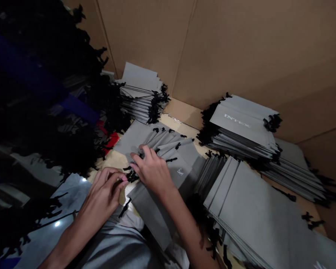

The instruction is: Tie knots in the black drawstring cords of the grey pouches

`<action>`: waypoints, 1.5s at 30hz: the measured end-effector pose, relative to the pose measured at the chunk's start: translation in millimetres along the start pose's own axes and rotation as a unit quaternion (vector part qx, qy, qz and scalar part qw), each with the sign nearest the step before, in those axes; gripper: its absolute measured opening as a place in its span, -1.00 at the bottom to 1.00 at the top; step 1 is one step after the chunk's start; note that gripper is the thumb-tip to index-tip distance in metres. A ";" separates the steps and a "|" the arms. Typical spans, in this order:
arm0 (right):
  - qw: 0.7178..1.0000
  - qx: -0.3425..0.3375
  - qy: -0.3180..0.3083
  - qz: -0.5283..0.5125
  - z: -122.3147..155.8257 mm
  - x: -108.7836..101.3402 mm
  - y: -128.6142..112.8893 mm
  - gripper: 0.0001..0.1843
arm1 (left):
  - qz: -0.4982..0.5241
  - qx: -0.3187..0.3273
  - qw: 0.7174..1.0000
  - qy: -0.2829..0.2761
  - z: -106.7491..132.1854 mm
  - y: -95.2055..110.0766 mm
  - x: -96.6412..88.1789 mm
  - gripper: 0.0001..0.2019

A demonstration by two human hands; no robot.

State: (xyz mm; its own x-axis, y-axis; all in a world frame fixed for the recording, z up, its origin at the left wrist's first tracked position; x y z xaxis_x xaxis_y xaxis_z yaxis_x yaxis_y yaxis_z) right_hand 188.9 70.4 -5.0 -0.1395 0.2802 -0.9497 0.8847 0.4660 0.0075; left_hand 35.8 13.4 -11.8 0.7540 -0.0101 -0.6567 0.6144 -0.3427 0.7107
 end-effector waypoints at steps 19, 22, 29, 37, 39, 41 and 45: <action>0.960 0.180 -0.051 -0.210 63.6 -8.2 -28.7 -0.90 | 0.050 -0.095 0.982 -0.156 -12.4 -12.7 7.2 -0.73; 0.956 0.192 0.017 -0.221 65.9 -1.6 -32.9 -0.95 | 0.070 -0.127 0.977 -0.159 -14.6 -16.7 6.1 -0.77; 0.936 0.187 0.121 -0.274 72.0 -7.3 -30.9 -0.82 | 0.240 -0.200 0.938 -0.148 -13.2 -27.7 7.5 -0.77; 0.898 0.192 0.158 -0.364 73.0 -5.7 -21.1 -0.87 | 0.403 -0.336 0.843 -0.121 -12.9 -35.5 15.1 -0.68; 0.896 0.195 0.151 -0.369 73.8 -3.1 -20.0 -0.86 | 0.419 -0.362 0.824 -0.119 -11.0 -40.7 17.7 -0.66; 0.894 0.205 0.144 -0.370 75.4 -0.7 -18.4 -0.85 | 0.417 -0.368 0.822 -0.122 -11.3 -42.9 18.2 -0.63; 0.895 0.218 0.138 -0.365 77.3 -0.3 -17.2 -0.85 | 0.385 -0.353 0.843 -0.128 -15.1 -40.8 14.3 -0.62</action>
Point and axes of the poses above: each hand's wrist, its own z-axis away from the middle knuckle, its own x-axis out of the palm, y = z × x, the point moved 7 cm from there along -z, towards the middle knuckle, and after that the axes turned 14 degrees about z, right-handed, at the moved point
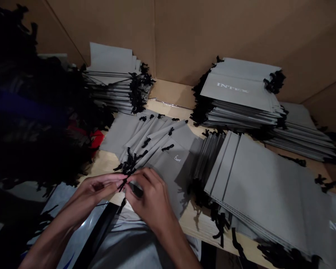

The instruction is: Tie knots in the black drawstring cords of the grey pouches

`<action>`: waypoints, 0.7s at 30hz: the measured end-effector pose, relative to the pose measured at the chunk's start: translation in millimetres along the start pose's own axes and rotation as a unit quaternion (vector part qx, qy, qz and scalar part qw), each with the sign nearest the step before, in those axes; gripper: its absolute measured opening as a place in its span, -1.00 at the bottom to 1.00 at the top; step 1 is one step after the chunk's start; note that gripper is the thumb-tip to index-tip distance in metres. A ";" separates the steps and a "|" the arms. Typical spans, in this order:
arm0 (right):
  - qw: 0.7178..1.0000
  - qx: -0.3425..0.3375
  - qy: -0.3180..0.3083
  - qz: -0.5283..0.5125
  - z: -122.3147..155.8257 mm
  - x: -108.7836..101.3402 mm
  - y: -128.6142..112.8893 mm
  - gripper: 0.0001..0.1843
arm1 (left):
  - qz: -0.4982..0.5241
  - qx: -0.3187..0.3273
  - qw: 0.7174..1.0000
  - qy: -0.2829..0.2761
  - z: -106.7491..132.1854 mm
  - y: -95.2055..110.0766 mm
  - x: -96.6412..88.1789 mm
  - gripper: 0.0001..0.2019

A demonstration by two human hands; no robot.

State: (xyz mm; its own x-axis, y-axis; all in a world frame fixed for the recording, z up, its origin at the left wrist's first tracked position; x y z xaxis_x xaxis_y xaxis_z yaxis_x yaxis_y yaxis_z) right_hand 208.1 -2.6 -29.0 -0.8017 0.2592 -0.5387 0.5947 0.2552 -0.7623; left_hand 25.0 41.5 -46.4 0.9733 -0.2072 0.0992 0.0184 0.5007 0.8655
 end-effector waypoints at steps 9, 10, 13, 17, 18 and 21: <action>0.998 -0.026 -0.038 0.036 -1.8 -1.6 -4.1 -0.86 | -0.020 0.027 0.999 0.000 -2.1 -7.7 -2.0 -0.63; 0.997 -0.035 -0.047 0.046 -2.4 -1.9 -4.8 -0.87 | -0.024 0.033 0.999 0.004 -2.9 -8.6 -2.6 -0.64; 0.993 -0.053 -0.075 0.074 -4.6 -2.3 -6.6 -0.87 | -0.035 0.045 0.998 0.013 -4.3 -8.0 -2.6 -0.69; 0.984 -0.083 -0.095 0.125 -7.9 -3.2 -11.4 -0.91 | -0.065 0.064 0.996 0.016 -3.5 -2.7 0.2 -0.78; 0.981 -0.091 -0.100 0.137 -8.5 -3.3 -12.7 -0.92 | -0.075 0.071 0.994 0.018 -3.1 -1.6 0.8 -0.80; 0.974 -0.109 -0.118 0.163 -9.2 -3.1 -14.3 -0.92 | -0.093 0.090 0.991 0.023 -1.7 -1.4 2.5 -0.83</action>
Point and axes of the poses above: each hand's wrist, its own z-axis away from the middle knuckle, its own x-axis out of the palm, y = z × x, the point moved 7 cm from there along -z, towards the middle knuckle, and after that the axes turned 14 degrees about z, right-handed, at the moved point
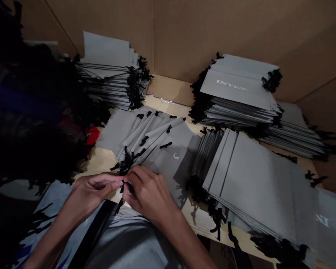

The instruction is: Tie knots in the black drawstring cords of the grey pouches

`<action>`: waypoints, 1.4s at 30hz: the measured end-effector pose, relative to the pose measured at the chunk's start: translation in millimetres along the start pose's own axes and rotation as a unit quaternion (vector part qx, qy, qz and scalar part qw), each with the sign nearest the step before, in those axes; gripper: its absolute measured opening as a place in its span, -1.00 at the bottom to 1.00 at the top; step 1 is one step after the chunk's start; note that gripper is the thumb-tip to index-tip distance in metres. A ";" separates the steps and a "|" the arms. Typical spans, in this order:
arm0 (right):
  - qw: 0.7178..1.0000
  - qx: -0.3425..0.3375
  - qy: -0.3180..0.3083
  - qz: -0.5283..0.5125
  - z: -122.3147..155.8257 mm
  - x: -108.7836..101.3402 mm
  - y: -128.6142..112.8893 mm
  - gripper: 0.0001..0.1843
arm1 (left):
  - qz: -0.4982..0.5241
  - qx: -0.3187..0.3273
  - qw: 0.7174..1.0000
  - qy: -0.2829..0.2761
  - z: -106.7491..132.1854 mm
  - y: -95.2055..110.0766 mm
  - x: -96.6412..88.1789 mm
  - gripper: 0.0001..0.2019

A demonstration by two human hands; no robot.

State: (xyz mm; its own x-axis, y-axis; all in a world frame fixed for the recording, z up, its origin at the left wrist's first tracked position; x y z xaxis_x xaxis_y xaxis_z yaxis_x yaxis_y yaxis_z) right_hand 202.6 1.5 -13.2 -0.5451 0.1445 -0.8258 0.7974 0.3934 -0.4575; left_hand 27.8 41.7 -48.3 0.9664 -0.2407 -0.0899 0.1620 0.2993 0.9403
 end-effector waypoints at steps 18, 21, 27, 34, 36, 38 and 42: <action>0.995 -0.057 -0.046 -0.061 6.9 0.4 8.1 -0.80 | -0.116 0.072 0.985 -0.101 7.8 26.1 6.6 -0.92; 0.994 -0.072 -0.054 -0.057 6.7 0.6 8.9 -0.78 | -0.129 0.091 0.982 -0.103 7.9 31.7 10.0 -0.92; 0.992 -0.113 -0.056 -0.029 1.8 -4.3 5.8 -0.78 | -0.142 0.102 0.978 -0.115 5.8 33.8 12.7 -0.96; 0.989 -0.143 -0.022 -0.032 0.8 -5.8 4.9 -0.81 | -0.152 0.128 0.972 -0.123 7.3 34.8 10.0 -0.92; 0.989 -0.143 -0.022 -0.034 1.2 -4.7 5.1 -0.81 | -0.151 0.137 0.972 -0.119 8.3 36.0 9.5 -0.92; 0.989 -0.143 -0.024 -0.032 1.6 -3.8 5.1 -0.80 | -0.150 0.144 0.971 -0.117 9.0 36.9 9.5 -0.91; 0.989 -0.143 -0.023 -0.030 1.2 -4.1 4.1 -0.80 | -0.150 0.145 0.971 -0.117 9.1 37.4 9.5 -0.90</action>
Point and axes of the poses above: each hand's wrist, its own z-axis away from the middle knuckle, its own x-axis out of the palm, y = z × x, the point moved 7 cm from there along -z, towards the middle knuckle, and after that the axes turned 14 degrees about z, right-handed, at the moved point
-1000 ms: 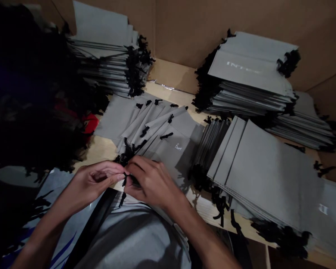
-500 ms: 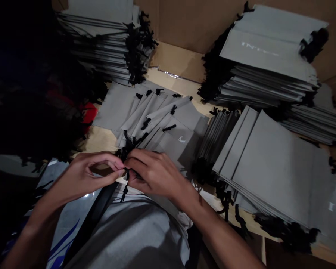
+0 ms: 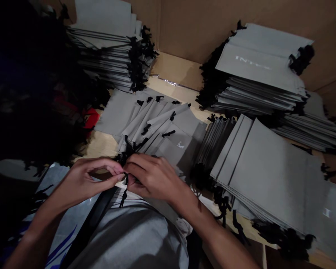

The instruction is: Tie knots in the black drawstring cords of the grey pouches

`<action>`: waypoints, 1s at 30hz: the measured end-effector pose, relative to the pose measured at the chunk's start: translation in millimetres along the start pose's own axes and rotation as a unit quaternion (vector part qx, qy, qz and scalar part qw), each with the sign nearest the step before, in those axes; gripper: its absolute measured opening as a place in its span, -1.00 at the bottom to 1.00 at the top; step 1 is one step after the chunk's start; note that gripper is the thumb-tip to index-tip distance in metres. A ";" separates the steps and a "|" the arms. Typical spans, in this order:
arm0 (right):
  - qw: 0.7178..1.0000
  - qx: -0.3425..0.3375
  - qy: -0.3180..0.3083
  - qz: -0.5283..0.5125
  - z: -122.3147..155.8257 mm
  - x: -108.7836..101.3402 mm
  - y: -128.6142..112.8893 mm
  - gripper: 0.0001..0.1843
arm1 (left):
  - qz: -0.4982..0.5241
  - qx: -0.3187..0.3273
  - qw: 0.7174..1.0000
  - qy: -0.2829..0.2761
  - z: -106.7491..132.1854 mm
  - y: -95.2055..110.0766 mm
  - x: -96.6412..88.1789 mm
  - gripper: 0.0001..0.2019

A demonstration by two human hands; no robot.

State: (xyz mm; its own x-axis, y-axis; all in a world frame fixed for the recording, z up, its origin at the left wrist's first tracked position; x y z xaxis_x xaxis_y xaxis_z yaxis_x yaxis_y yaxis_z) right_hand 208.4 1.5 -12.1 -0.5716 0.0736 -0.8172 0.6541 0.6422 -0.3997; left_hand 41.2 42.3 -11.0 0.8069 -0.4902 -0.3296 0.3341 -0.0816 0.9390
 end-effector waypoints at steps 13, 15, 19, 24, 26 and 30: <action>1.000 -0.010 -0.005 -0.020 -3.7 1.5 2.4 -0.82 | -0.016 0.023 0.999 -0.025 3.3 0.7 13.0 -0.92; 0.999 -0.010 -0.001 -0.043 -7.8 0.6 3.2 -0.84 | -0.018 0.039 0.999 -0.032 3.4 2.9 19.4 -0.89; 0.994 0.011 -0.011 -0.104 -16.4 -4.5 7.0 -0.84 | 0.006 0.036 0.999 -0.017 4.8 -2.1 24.5 -0.86; 0.986 0.093 0.049 -0.131 -8.7 -25.5 22.1 -0.80 | 0.001 0.033 0.999 0.002 12.3 -8.1 15.3 -0.91; 0.987 0.102 0.049 -0.115 -2.2 -29.2 24.0 -0.80 | -0.006 0.030 0.999 0.016 17.2 -7.8 7.6 -0.90; 0.990 0.100 0.027 -0.098 7.0 -27.3 22.1 -0.80 | -0.024 0.033 0.999 0.025 24.0 -3.3 -2.5 -0.90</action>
State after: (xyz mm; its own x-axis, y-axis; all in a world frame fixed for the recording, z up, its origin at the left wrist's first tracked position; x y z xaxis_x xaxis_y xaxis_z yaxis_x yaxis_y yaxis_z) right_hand 241.9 8.3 -1.6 -0.7191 0.0067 -0.6949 0.6100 0.4850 -0.6266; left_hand 26.4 22.9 -10.9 0.8154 -0.4397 -0.3765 0.3402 -0.1622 0.9263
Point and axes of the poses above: each hand's wrist, its own z-axis away from the middle knuckle, its own x-axis out of the palm, y = z × x, the point moved 7 cm from there along -z, towards the middle knuckle, and after that the axes turned 14 degrees about z, right-handed, at the moved point
